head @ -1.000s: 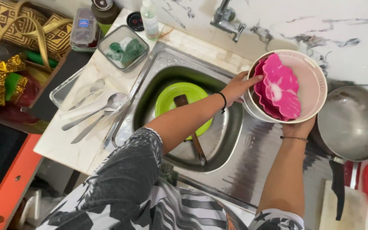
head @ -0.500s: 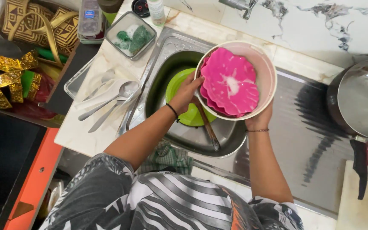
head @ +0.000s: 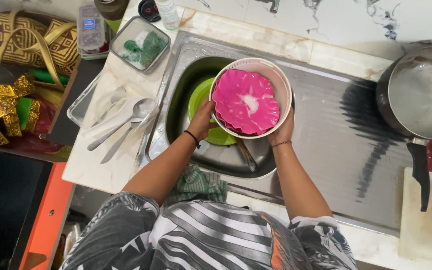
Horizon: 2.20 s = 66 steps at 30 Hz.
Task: The person is washing dishes in the sink using a sponge, soap, and water.
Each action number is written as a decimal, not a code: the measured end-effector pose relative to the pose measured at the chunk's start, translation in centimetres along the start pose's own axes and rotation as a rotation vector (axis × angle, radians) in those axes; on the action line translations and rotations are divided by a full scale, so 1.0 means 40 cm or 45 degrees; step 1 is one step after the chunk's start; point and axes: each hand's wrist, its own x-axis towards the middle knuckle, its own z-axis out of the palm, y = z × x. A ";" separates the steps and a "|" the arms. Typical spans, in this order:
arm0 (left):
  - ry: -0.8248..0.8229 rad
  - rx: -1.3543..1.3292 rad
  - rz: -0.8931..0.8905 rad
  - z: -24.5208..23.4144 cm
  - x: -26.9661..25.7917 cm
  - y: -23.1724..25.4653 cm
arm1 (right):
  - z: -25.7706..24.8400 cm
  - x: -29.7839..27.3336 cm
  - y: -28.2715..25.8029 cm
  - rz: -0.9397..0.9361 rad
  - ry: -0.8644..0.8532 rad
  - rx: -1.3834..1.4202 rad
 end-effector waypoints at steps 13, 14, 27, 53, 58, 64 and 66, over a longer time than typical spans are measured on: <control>0.191 0.058 0.042 -0.047 -0.088 0.076 | -0.002 0.041 0.120 0.193 -0.016 0.151; 0.226 0.068 0.045 -0.047 -0.104 0.089 | 0.004 0.039 0.130 0.217 -0.016 0.152; 0.258 0.127 -0.008 -0.137 -0.074 0.133 | 0.078 0.072 0.172 0.347 -0.014 -0.169; 0.457 0.505 0.932 -0.149 0.005 -0.009 | 0.377 0.442 -0.145 -0.379 -0.076 -1.259; 0.478 0.548 0.917 -0.151 0.003 -0.014 | 0.412 0.471 -0.130 -0.330 -0.044 -1.311; 0.466 0.557 0.861 -0.134 -0.003 -0.011 | 0.372 0.515 -0.112 -0.522 -0.164 -1.406; 0.474 0.592 0.884 -0.138 0.009 -0.024 | 0.372 0.514 -0.113 -0.625 -0.176 -1.467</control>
